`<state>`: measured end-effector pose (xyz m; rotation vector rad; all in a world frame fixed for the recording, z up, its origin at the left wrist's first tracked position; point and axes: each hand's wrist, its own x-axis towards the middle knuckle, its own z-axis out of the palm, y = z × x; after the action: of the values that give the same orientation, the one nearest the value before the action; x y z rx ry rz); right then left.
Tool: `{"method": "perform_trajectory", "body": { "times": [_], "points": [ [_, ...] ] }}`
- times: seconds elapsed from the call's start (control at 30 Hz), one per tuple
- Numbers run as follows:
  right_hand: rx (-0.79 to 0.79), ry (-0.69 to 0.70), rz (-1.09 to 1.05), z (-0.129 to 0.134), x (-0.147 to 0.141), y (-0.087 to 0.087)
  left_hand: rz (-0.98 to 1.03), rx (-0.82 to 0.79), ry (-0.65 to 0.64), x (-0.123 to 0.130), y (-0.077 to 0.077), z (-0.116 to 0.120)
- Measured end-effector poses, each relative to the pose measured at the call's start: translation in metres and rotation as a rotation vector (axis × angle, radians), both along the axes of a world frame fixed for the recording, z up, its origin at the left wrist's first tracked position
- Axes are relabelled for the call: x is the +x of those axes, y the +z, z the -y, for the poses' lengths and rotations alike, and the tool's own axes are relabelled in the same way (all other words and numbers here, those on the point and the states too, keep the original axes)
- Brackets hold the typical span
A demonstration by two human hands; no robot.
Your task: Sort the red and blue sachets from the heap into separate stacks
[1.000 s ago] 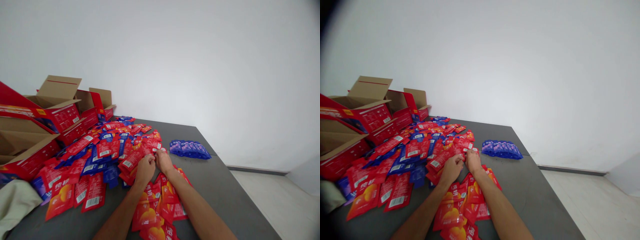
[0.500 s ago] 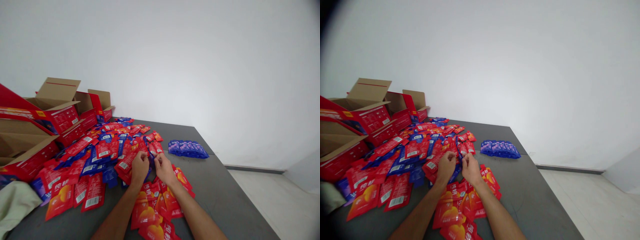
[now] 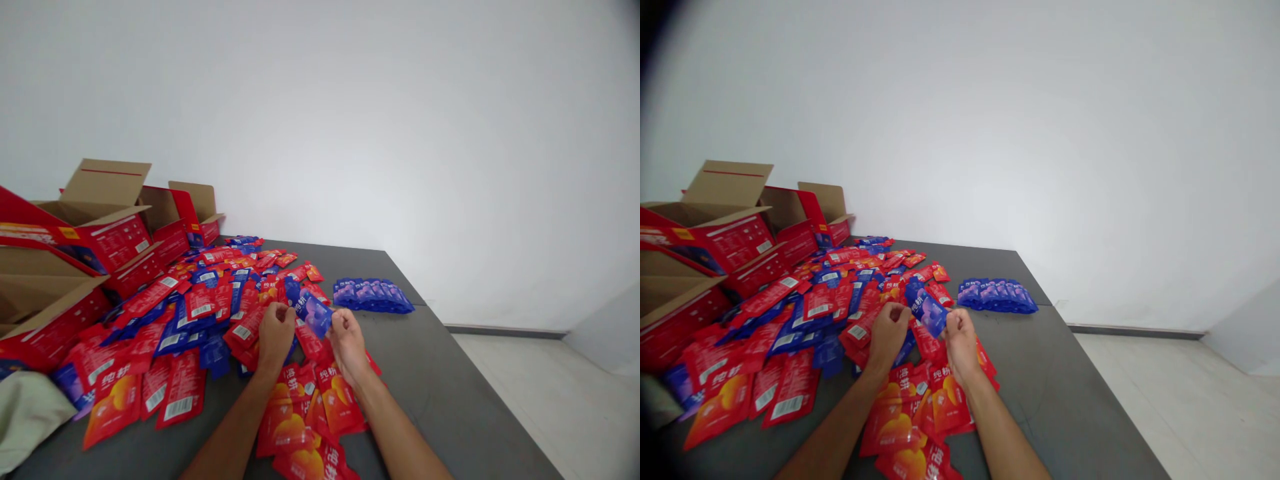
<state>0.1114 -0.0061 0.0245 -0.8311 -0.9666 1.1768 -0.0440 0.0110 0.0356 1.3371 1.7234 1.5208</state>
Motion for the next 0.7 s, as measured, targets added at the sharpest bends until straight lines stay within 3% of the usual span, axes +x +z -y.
{"method": "perform_trajectory", "body": {
  "times": [0.1,0.2,0.4,0.53,0.6,0.7],
  "points": [
    [-0.025,0.045,-0.188,0.002,-0.001,0.001,0.103,0.003,-0.104,0.007,0.002,0.003],
    [-0.05,0.116,-0.176,0.007,0.0,0.002,0.267,0.045,-0.235,0.011,-0.001,0.002],
    [-0.025,0.212,0.175,0.015,0.007,0.004,0.423,0.011,-0.371,0.011,-0.002,0.002],
    [0.019,0.088,0.404,0.013,0.01,0.006,0.36,-0.042,-0.617,0.02,-0.001,0.011],
    [0.046,0.041,0.507,0.01,0.011,0.005,0.302,-0.013,-0.631,0.024,-0.002,0.013],
    [0.075,0.029,0.623,0.008,0.011,0.001,0.218,0.051,-0.526,0.027,-0.004,0.013]
  ]
}}
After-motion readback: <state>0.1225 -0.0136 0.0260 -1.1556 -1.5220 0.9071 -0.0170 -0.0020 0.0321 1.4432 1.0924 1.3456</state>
